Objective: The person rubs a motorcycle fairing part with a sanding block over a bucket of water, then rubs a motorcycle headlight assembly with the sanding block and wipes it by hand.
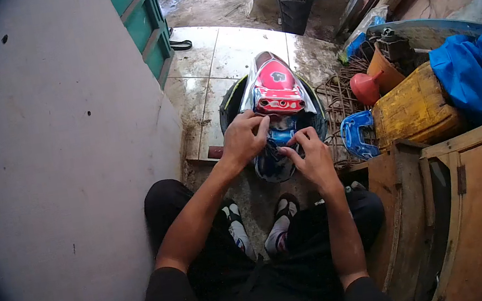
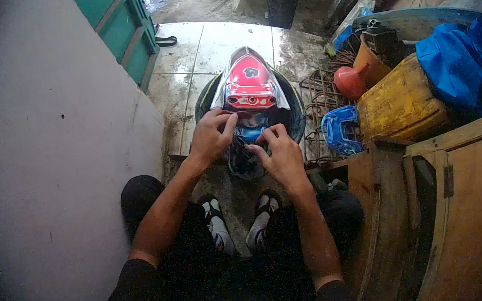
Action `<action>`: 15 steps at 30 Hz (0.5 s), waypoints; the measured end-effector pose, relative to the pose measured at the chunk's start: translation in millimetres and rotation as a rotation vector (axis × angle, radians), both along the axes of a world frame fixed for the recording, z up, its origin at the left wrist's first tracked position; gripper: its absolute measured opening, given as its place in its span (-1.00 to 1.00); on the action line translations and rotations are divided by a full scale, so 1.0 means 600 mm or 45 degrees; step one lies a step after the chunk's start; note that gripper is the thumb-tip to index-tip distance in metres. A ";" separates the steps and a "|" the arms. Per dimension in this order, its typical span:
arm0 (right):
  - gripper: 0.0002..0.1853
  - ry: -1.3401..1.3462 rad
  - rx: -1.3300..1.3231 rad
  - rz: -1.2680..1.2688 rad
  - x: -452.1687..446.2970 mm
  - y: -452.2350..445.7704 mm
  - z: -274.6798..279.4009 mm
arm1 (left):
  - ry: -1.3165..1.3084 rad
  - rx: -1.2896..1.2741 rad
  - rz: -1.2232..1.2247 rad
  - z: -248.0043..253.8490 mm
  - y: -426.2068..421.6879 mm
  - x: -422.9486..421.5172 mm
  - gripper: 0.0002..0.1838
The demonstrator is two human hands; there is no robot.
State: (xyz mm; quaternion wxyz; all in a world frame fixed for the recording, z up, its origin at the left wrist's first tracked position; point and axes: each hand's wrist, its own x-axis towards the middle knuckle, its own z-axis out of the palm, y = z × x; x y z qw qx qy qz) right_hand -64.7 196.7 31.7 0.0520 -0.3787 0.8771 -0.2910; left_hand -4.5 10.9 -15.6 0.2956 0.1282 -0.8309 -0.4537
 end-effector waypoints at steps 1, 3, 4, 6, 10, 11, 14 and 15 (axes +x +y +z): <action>-0.70 0.009 -0.013 0.003 0.001 -0.002 0.000 | -0.001 -0.004 -0.002 0.004 0.003 0.004 -0.71; -0.69 -0.009 -0.010 0.019 -0.004 -0.002 -0.003 | -0.253 0.213 -0.437 0.009 0.012 0.013 -0.74; -0.69 -0.026 0.003 0.032 -0.005 -0.002 -0.003 | -0.229 0.075 -0.370 0.009 0.014 0.012 -0.76; -0.69 -0.050 0.002 0.006 0.000 -0.005 0.007 | -0.152 -0.025 -0.213 0.009 0.011 0.011 -0.76; -0.60 -0.033 -0.028 -0.033 -0.004 0.000 -0.010 | -0.189 -0.003 -0.312 0.018 0.007 0.014 -0.77; -0.60 -0.034 -0.028 -0.028 -0.005 -0.001 -0.015 | -0.273 -0.012 -0.416 0.020 0.008 0.015 -0.77; -0.33 -0.211 -0.082 -0.157 0.002 -0.004 -0.005 | -0.095 -0.140 -0.254 0.016 0.006 0.011 -0.78; -0.33 -0.216 -0.078 -0.166 0.000 -0.003 -0.006 | -0.076 -0.232 -0.140 0.018 0.005 0.010 -0.79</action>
